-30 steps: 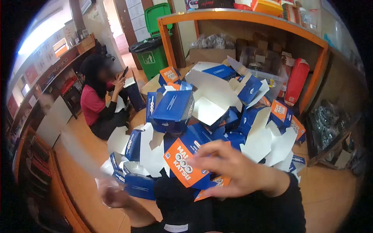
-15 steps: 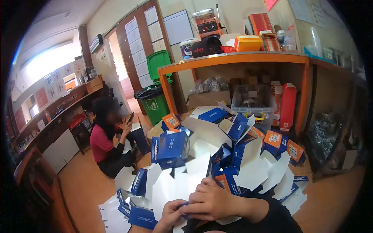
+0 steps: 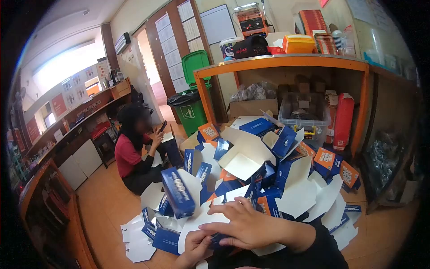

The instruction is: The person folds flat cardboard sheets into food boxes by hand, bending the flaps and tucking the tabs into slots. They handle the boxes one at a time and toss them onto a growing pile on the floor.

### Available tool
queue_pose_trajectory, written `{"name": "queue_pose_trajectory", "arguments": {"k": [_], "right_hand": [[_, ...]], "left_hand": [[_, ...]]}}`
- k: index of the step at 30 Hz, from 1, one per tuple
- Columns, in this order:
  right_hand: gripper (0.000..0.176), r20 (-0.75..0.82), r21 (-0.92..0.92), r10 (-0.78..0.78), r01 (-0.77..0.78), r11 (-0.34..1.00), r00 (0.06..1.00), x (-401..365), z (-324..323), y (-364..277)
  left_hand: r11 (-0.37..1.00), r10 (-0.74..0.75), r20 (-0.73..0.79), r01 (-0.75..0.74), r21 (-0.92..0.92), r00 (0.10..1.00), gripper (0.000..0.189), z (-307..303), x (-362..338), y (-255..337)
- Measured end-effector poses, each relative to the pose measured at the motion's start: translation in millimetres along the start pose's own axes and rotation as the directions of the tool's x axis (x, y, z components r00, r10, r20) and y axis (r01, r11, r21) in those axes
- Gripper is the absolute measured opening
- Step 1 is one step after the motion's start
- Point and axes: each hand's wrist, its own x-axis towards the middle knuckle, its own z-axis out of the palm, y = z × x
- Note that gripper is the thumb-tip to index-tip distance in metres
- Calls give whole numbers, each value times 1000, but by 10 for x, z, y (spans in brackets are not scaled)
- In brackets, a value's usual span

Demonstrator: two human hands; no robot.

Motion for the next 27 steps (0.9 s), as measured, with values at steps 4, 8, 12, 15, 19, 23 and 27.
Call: {"name": "queue_pose_trajectory", "arguments": {"k": [4,8,12,15,19,23,27], "right_hand": [[27,-22,233,-108,110,966,994,33,-112,32],[21,1,312,-135,128,941,991,57,-249,-76],[30,62,264,-151,130,956,987,11,-145,-17],[33,86,263,-198,170,950,976,-45,4,33],[33,-32,150,-123,126,981,992,-27,-238,-4],[32,-41,137,-106,111,984,993,-24,-134,47],[30,117,184,-53,31,982,992,-17,-181,-2]], "left_hand": [[998,-52,41,52,19,998,27,58,9,138],[988,-62,147,40,147,987,26,155,26,433],[944,126,304,-209,256,944,24,116,68,249],[965,116,333,-186,186,936,23,203,62,161],[984,-68,67,56,167,995,19,207,-10,366],[981,-2,48,-7,193,999,13,126,57,396],[917,160,305,-256,307,939,11,175,242,446]]}}
